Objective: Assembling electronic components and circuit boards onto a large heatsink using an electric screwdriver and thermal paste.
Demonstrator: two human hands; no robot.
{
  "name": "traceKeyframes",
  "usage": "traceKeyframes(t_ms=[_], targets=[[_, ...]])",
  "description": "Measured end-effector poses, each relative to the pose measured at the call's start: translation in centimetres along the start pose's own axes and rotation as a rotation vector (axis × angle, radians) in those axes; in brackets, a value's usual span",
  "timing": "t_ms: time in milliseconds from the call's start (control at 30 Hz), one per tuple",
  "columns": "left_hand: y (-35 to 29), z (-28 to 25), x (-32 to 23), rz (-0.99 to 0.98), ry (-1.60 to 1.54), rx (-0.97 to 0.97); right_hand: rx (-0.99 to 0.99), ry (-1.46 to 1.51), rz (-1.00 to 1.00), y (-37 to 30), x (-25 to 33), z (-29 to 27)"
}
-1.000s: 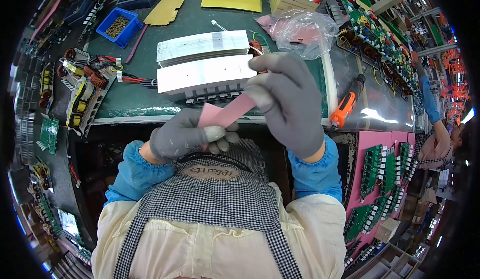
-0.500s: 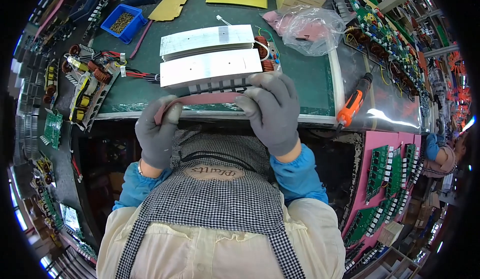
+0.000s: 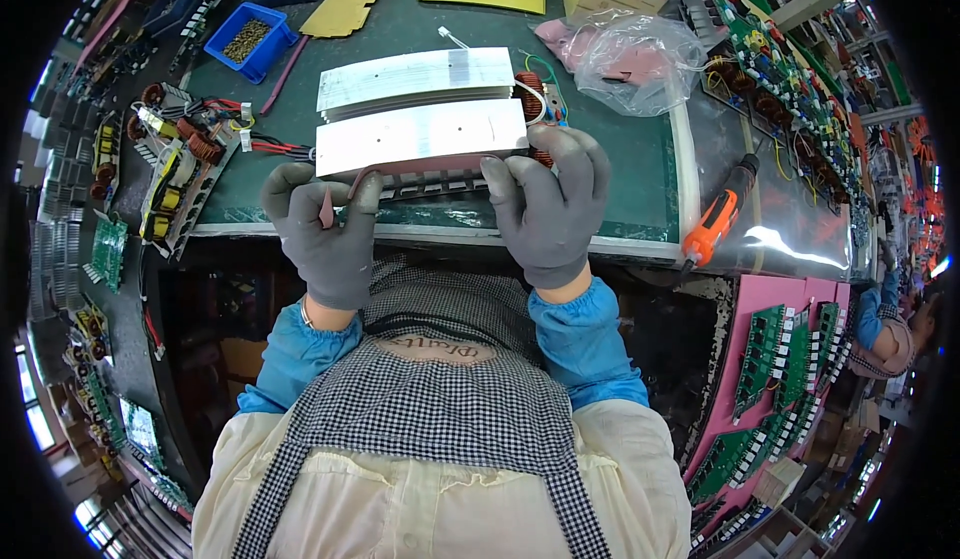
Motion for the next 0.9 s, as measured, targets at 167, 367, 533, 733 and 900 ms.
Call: traceKeyframes(t_ms=[167,367,533,733,900], targets=[[0.0,0.1,1.2,-0.076,-0.053,-0.010,-0.020,-0.013,0.031,-0.1,-0.9,0.4],[0.0,-0.1,2.5,-0.173,-0.116,0.004,-0.109,0.045,0.165,-0.8,-2.7,0.1],[-0.1,0.4,3.4,-0.255,-0.190,0.057,-0.095,0.048,0.185,-0.9,-3.1,0.2],[0.0,0.8,4.3,-0.331,-0.193,0.072,-0.096,0.067,0.212,-0.7,-3.4,0.1],[0.4,0.4,3.4,-0.250,-0.154,0.059,-0.097,0.083,0.196,-0.6,-3.5,0.0]])
Point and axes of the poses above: each hand's wrist, its own y-axis towards the middle knuckle, its own z-axis out of the palm, x = y × z, the point moved 9 cm from there along y, towards the middle knuckle, and after that the axes turned 10 degrees about y, right-handed, at the moved point
